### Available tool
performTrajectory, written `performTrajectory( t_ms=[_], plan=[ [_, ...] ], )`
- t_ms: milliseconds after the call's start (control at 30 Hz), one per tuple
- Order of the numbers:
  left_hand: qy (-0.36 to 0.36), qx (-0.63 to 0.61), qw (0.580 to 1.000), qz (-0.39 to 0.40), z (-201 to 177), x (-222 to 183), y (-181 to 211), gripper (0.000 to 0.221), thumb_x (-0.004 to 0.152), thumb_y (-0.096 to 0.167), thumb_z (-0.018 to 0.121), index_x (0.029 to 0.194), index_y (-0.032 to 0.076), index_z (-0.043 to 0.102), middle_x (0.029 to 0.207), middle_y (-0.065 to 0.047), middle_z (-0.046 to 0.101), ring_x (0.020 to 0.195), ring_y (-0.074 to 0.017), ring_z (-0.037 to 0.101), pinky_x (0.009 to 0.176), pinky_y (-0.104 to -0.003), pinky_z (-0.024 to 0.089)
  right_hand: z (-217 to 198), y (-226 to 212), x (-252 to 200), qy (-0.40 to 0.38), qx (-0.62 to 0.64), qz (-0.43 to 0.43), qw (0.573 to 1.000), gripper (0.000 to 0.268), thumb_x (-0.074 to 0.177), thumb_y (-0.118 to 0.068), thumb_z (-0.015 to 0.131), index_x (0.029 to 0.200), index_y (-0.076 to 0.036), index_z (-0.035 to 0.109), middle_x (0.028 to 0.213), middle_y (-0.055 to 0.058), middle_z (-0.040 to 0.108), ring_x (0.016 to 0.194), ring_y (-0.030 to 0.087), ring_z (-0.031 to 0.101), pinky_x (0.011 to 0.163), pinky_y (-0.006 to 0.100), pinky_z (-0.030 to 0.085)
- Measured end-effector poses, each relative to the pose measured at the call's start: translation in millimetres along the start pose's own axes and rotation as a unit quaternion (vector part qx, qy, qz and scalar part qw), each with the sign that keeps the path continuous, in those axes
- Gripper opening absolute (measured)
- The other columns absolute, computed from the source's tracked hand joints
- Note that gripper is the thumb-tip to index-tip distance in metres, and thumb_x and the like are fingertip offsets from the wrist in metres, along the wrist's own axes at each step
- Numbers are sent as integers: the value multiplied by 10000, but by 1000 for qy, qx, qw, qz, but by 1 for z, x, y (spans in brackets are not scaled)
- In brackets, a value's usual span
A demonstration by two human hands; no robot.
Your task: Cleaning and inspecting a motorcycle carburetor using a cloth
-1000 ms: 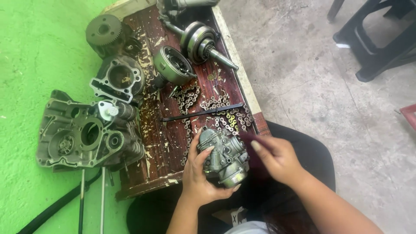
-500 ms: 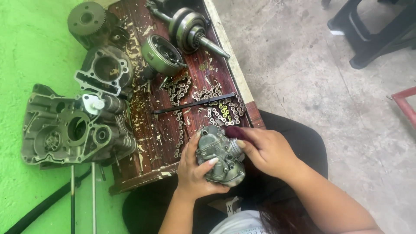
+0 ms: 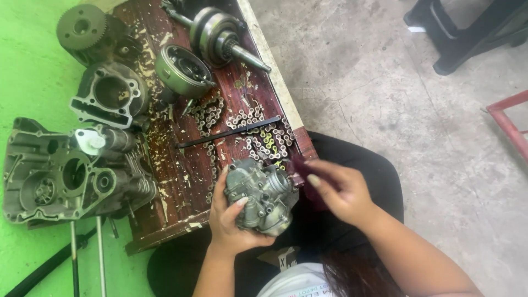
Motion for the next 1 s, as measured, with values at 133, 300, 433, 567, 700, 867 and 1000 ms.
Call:
performTrajectory(
  t_ms=[133,300,433,567,700,867,1000],
  plan=[
    [7,-37,999,1,-2,9,6,962,649,637,831,1398,315,320,1599,-222,271,1415,-535,465,1107,-614,559,19,-31,-11,-28,-130,-95,987,316,848,-46,681,1158,12,692,773,72,736,535,182,600,526,297,475],
    [5,-14,1000,7,2,4,2,986,627,589,861,1406,348,307,1597,-168,286,1439,-513,441,1142,-624,528,34,-46,-27,-30,-269,-181,945,462,849,-42,701,1299,16,616,704,19,626,547,196,542,563,307,454],
    [9,-25,1000,2,-2,8,5,986,613,555,879,1387,305,321,1592,-200,290,1440,-517,440,1138,-615,529,38,-34,-33,-104,-222,-199,949,408,853,-95,691,1257,-54,663,717,9,628,567,195,558,574,301,464],
    [11,-37,999,-3,-4,14,8,1008,590,496,886,1407,326,322,1606,-214,282,1421,-508,480,1102,-588,573,20,-40,-18,-45,-223,-186,956,386,856,-26,672,1241,-54,685,615,-8,601,495,149,511,510,280,422],
    [7,-37,999,-21,-2,9,2,1027,564,506,884,1408,315,330,1611,-216,278,1428,-502,476,1118,-581,553,31,-41,-16,-46,-237,-196,950,407,829,-17,646,1230,-66,688,661,-20,646,528,150,555,535,283,452],
    [-1,-24,999,-26,-2,13,3,1068,502,462,907,1377,312,314,1601,-235,287,1355,-481,549,1050,-538,592,36,-40,-27,-71,-275,-224,932,409,811,-67,685,1220,-58,667,688,-14,569,570,186,526,569,300,439],
    [-13,-47,998,-42,-1,15,3,1030,559,458,864,1402,317,289,1611,-251,246,1336,-502,560,1016,-536,618,8,-33,-18,-38,-250,-183,950,370,788,8,641,1140,-70,722,639,-15,636,510,151,550,519,288,446]
  ],
)
Point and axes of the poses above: each hand's wrist, its own x-axis towards the middle knuckle, its own z-axis out of the palm, y = z × x, the point moved 10 cm from there along x, towards the middle knuckle
